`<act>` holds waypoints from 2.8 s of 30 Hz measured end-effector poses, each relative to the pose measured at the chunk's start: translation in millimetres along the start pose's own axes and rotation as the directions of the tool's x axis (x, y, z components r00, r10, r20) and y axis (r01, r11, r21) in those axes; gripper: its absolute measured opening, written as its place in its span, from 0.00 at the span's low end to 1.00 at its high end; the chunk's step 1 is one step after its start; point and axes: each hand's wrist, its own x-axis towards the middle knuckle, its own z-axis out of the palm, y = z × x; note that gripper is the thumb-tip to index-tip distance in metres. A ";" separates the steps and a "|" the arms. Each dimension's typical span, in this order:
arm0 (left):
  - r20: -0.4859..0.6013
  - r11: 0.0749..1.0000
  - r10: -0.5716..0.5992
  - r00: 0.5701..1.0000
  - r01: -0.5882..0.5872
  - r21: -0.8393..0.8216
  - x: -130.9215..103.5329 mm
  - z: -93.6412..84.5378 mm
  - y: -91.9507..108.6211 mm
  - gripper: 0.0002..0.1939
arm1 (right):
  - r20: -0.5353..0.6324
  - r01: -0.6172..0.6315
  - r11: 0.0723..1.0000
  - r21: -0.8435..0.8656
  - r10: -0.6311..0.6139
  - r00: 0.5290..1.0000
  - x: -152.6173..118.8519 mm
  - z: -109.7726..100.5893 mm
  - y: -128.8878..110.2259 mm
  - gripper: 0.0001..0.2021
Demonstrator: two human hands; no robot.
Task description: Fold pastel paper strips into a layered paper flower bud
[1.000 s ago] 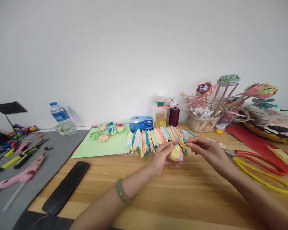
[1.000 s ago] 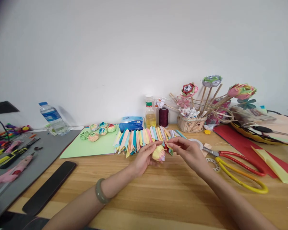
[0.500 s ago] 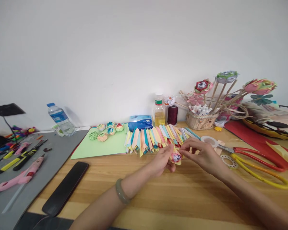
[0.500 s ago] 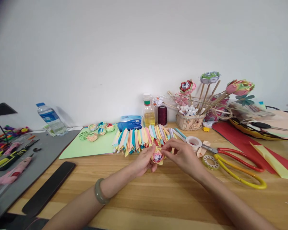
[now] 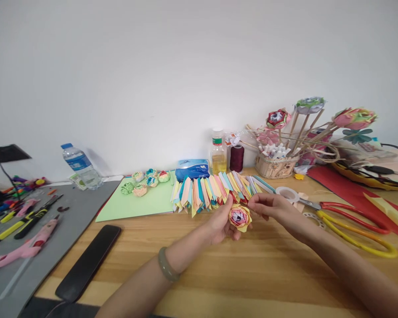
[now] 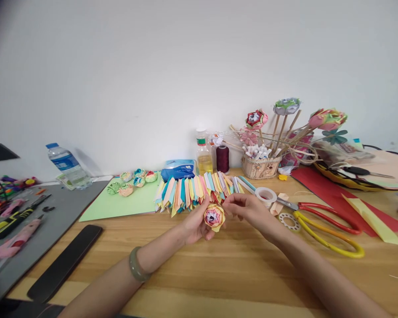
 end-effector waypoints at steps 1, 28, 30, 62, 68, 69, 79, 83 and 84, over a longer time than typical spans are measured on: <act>-0.001 1.000 -0.009 1.000 0.009 -0.005 -0.3 0.0 0.5 0.35 | -0.043 0.001 1.000 0.021 0.000 0.999 0.1 -0.7 -0.3 0.16; -0.064 0.756 0.584 0.809 -0.514 0.405 -0.5 -2.2 6.4 0.30 | -0.104 0.056 0.998 -0.027 -0.059 0.993 -1.8 -6.2 -3.8 0.15; -0.049 0.647 0.665 0.745 -0.542 0.536 -0.3 -3.5 5.7 0.28 | -0.058 0.019 1.000 -0.008 -0.020 0.998 -1.9 -4.9 -1.7 0.15; -0.089 0.596 0.680 0.728 -0.478 0.646 0.0 -1.4 -3.0 0.25 | -0.088 0.201 0.939 -0.278 -0.234 0.968 -1.2 2.7 6.9 0.11; -0.133 0.559 0.718 0.684 -0.452 0.695 -2.7 -1.0 -1.1 0.25 | -0.113 0.204 0.915 -0.347 -0.257 0.960 -2.1 2.3 7.2 0.11; -0.136 0.558 0.725 0.675 -0.462 0.689 -2.9 -0.5 -0.7 0.25 | -0.111 0.181 0.926 -0.332 -0.229 0.967 -1.6 2.0 7.6 0.12; -0.123 0.592 0.736 0.666 -0.544 0.595 -4.6 5.9 1.1 0.24 | -0.084 0.098 0.981 -0.165 -0.113 0.990 -1.7 3.9 4.0 0.17; -0.157 0.617 0.731 0.665 -0.544 0.569 -4.0 6.0 0.0 0.19 | -0.108 0.089 0.986 -0.139 -0.104 0.989 -1.7 6.9 4.2 0.16; -0.157 0.625 0.728 0.667 -0.552 0.552 -3.7 5.8 -0.4 0.19 | -0.108 0.079 0.990 -0.119 -0.092 0.990 -1.4 7.0 4.4 0.16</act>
